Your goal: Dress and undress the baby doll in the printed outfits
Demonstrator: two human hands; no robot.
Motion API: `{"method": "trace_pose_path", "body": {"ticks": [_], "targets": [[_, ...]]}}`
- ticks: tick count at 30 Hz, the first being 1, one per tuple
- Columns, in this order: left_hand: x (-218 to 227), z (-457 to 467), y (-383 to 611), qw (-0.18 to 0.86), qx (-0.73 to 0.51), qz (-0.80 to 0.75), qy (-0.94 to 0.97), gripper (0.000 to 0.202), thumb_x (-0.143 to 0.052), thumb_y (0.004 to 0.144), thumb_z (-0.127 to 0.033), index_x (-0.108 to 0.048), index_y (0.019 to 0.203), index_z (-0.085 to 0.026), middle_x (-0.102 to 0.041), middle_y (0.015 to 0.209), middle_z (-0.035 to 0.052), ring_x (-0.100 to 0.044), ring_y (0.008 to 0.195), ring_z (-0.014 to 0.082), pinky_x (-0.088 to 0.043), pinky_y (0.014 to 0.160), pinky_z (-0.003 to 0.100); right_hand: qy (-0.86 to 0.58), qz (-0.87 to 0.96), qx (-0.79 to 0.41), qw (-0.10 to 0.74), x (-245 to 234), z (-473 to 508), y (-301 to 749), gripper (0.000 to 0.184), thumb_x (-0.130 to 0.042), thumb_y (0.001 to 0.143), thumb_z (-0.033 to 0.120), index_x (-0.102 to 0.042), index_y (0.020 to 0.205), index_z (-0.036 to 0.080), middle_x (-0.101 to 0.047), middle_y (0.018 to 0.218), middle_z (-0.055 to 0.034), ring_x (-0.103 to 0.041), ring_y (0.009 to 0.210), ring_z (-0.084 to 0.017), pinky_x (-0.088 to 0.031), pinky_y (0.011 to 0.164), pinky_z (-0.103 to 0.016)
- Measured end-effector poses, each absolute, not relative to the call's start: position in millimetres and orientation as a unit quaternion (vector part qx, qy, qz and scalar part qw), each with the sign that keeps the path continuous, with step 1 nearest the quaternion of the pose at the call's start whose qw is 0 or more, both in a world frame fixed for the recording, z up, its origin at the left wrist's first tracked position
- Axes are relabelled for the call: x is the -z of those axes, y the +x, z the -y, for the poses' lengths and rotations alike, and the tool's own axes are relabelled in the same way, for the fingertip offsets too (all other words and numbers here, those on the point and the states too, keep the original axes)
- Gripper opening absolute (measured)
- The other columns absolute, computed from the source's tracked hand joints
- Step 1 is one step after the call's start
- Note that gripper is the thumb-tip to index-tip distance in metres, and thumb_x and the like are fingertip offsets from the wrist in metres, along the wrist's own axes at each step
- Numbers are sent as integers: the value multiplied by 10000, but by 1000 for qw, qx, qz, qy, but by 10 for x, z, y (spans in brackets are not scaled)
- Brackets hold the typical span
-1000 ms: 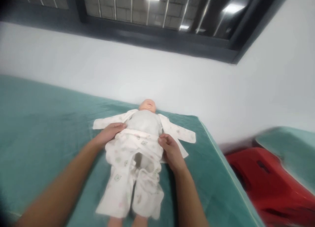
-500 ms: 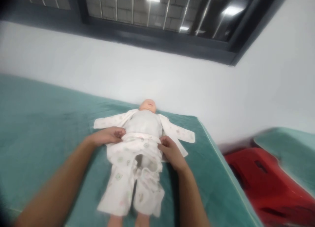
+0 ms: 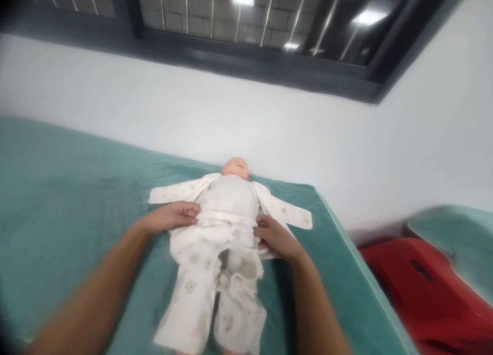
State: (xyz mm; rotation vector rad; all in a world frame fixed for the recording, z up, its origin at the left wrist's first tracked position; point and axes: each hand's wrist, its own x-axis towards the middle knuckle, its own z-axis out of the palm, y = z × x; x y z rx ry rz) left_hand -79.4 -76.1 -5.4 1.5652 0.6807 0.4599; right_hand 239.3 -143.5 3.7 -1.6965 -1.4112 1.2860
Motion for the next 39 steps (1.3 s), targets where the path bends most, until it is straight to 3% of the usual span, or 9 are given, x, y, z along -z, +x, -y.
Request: {"method": "trace_pose_path", "body": {"ticks": [3,7,12,19,22,26,31,35,39], "targets": [[-7,785,-796,634,-177,-287,696,198,-632,812,-336,-555,864,-162,-504,720,-30,-412,623,87,-300,560,186,-620,547,-479,295,-18,1450,2424,188,-612,731,276,-493,859,208,-483,659,75,-460,517,-65,-375,490,-195],[-59,799,-751,631,-163,-252,716,150,-638,727,-181,-525,826,-172,-547,785,-20,-467,709,106,-360,618,197,-596,570,-469,317,47,1446,2433,169,-568,734,242,-486,880,217,-451,656,81,-433,530,-79,-371,502,-213],[-51,807,-694,600,-170,-294,725,131,-613,668,-151,-534,771,-170,-543,729,-32,-458,672,106,-348,596,205,-595,611,-410,324,80,1441,2365,157,-506,685,172,-516,839,204,-553,742,36,-482,643,-121,-373,569,-243],[93,784,-641,486,-343,-396,700,121,-558,659,-167,-444,697,-184,-406,645,-69,-367,597,86,-263,542,207,-659,616,-278,330,118,1461,2377,167,-482,630,174,-510,789,217,-480,660,66,-423,647,-124,-335,617,-256],[175,741,-618,447,-385,-421,689,109,-532,663,-164,-444,720,-194,-413,656,-66,-382,614,98,-285,556,213,-671,600,-265,346,157,1437,2378,167,-475,642,192,-516,801,218,-505,674,60,-447,661,-131,-346,626,-261],[180,680,-592,457,-311,-422,719,129,-547,658,-198,-526,786,-191,-522,732,-38,-478,692,137,-353,608,236,-688,569,-291,344,169,1376,2371,192,-493,613,177,-525,798,216,-514,645,55,-468,607,-131,-347,580,-258],[39,627,-565,470,-184,-458,732,172,-607,595,-212,-598,763,-176,-615,717,2,-534,650,172,-351,546,255,-686,542,-345,342,139,1331,2377,191,-528,580,153,-537,762,211,-541,592,38,-497,545,-139,-345,508,-251],[-16,622,-538,458,-138,-482,734,190,-617,562,-191,-614,752,-177,-624,704,0,-530,623,164,-337,511,250,-630,547,-394,387,146,1341,2328,241,-544,596,163,-541,833,211,-630,721,18,-578,665,-164,-424,566,-252],[37,667,-486,530,-197,-463,683,169,-594,587,-177,-598,756,-175,-610,695,-8,-532,626,146,-365,508,229,-557,514,-473,450,173,1362,2295,260,-559,640,188,-522,894,228,-682,886,3,-622,767,-182,-469,615,-266]]}}
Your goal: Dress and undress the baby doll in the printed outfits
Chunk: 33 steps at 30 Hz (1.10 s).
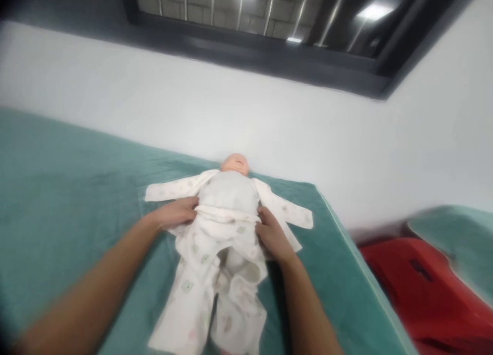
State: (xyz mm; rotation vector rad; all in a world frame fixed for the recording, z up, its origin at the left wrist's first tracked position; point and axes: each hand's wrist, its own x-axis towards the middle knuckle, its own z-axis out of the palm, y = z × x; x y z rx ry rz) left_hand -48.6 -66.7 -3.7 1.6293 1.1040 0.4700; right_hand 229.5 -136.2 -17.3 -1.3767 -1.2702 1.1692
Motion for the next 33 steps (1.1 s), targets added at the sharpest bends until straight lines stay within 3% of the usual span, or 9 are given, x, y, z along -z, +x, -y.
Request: {"method": "trace_pose_path", "body": {"ticks": [5,10,16,24,33], "targets": [[155,687,-401,693,-280,-352,564,320,-614,610,-137,-663,926,-149,-705,810,57,-645,760,193,-510,670,288,-512,494,-518,475,133,1398,2281,272,-605,681,200,-525,936,251,-696,947,7,-630,717,-167,-468,608,-271],[208,679,-380,759,-305,-283,501,337,-646,597,-84,-696,925,-143,-734,827,76,-681,803,223,-534,778,365,-491,491,-515,503,55,1437,2228,263,-652,702,232,-544,942,251,-706,944,-14,-654,748,-192,-494,644,-306],[159,740,-384,692,-322,-317,563,318,-599,628,-112,-710,921,-167,-738,844,54,-671,839,229,-522,745,345,-512,508,-504,475,145,1417,2332,290,-650,703,297,-574,978,244,-712,899,-11,-631,646,-164,-461,566,-276],[40,771,-379,543,-319,-391,671,189,-543,675,-181,-703,774,-188,-709,720,39,-651,886,268,-513,759,348,-570,511,-452,458,170,1409,2328,297,-649,698,353,-637,972,241,-684,683,1,-612,573,-187,-454,515,-290],[153,753,-421,583,-360,-400,608,132,-536,676,-166,-610,784,-178,-653,710,-1,-604,710,185,-487,728,320,-597,528,-421,434,186,1389,2348,258,-596,764,445,-643,932,254,-651,652,-10,-613,611,-205,-465,543,-306]]}}
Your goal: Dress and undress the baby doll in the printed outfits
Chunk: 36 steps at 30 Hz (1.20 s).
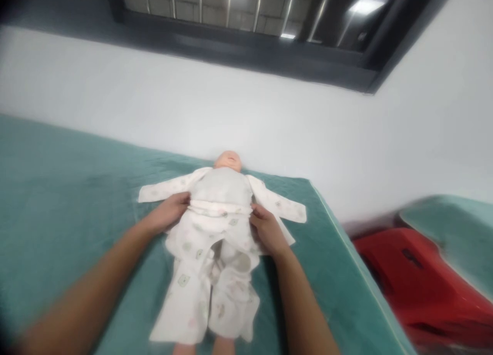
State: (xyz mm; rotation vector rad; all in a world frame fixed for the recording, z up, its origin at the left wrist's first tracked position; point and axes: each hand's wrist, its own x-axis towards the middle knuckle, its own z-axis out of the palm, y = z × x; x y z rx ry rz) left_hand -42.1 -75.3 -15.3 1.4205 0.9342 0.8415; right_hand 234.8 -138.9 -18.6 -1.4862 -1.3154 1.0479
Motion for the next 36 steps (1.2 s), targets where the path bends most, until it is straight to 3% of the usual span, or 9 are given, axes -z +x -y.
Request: {"method": "trace_pose_path", "body": {"ticks": [6,13,17,24,28,32,36], "targets": [[167,725,-450,548,-455,-416,565,128,-540,674,-166,-582,793,-184,-601,675,-27,-554,624,135,-439,620,253,-614,534,-390,431,237,1368,2374,243,-591,783,471,-612,869,246,-617,639,7,-582,602,-184,-470,554,-293],[57,815,-446,432,-529,-379,624,114,-600,760,-253,-654,826,-178,-639,877,24,-585,855,170,-462,789,275,-624,539,-266,499,183,1397,2303,212,-580,835,424,-567,915,227,-607,799,-6,-554,727,-165,-447,659,-276],[26,857,-426,421,-502,-350,669,122,-623,798,-285,-661,852,-182,-609,927,36,-569,871,172,-449,796,278,-587,567,-226,532,91,1457,2248,185,-598,859,417,-569,879,236,-567,810,-8,-531,748,-164,-440,699,-285],[-2,847,-437,371,-386,-330,777,218,-700,783,-413,-680,868,-213,-523,1029,52,-519,1008,209,-424,917,320,-491,690,-216,485,15,1492,2255,166,-710,809,342,-596,894,255,-532,988,-33,-532,951,-200,-449,871,-345],[-42,863,-463,350,-349,-326,805,221,-723,772,-417,-664,870,-228,-468,1133,48,-463,1139,229,-367,1016,336,-482,721,-210,452,-26,1497,2279,172,-714,815,313,-585,913,256,-503,1074,-50,-511,1082,-224,-391,999,-385],[-100,904,-469,380,-330,-332,797,213,-692,795,-405,-610,813,-210,-478,1125,33,-501,1072,203,-396,945,289,-492,741,-219,401,-93,1500,2268,168,-707,815,318,-561,852,242,-478,1130,-52,-485,1133,-228,-351,1044,-387],[-119,860,-449,374,-327,-319,807,230,-642,825,-390,-556,749,-190,-527,1033,30,-527,951,183,-406,839,273,-483,758,-237,369,-141,1478,2234,152,-604,882,333,-518,812,229,-494,1128,-54,-497,1105,-215,-375,994,-350]]}}
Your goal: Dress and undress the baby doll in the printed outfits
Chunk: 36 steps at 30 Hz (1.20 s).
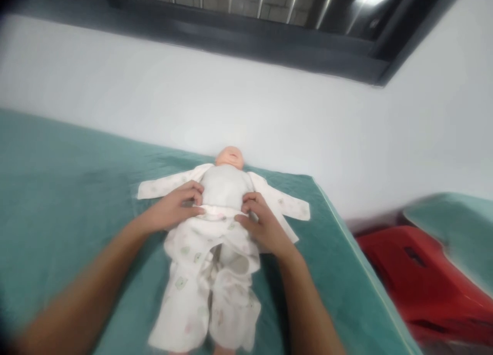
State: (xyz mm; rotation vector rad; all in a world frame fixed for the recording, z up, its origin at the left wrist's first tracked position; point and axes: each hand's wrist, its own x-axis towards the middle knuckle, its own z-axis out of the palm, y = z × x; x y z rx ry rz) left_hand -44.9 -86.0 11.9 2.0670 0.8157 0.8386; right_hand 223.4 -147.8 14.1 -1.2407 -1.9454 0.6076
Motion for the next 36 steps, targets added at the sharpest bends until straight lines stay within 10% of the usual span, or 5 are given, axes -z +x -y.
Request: {"method": "trace_pose_path", "body": {"ticks": [8,22,29,36], "targets": [[-70,354,-240,379,-372,-371,762,256,-541,880,-416,-464,776,-195,-471,754,-27,-425,706,139,-330,630,255,-599,672,-216,379,-121,1019,2180,221,-525,892,411,-494,772,228,-486,713,29,-442,702,-157,-371,697,-283],[92,206,-429,621,-340,-345,616,338,-670,793,-491,-565,836,-173,-474,735,-35,-399,614,89,-312,574,215,-439,406,-570,564,45,890,2343,342,-759,747,401,-482,716,204,-403,608,68,-316,524,-80,-264,484,-215],[-6,371,-652,612,-234,-342,674,261,-675,747,-333,-594,938,-176,-579,798,-16,-485,657,111,-340,584,218,-598,510,-455,418,36,1086,2517,312,-707,765,471,-553,806,202,-457,597,66,-303,480,-71,-206,455,-218],[-70,408,-601,516,-212,-411,721,159,-581,693,-220,-587,845,-176,-611,797,0,-534,671,136,-390,571,231,-596,628,-389,314,-14,1213,2553,105,-586,774,266,-548,850,205,-588,771,26,-526,701,-134,-390,626,-238]]}}
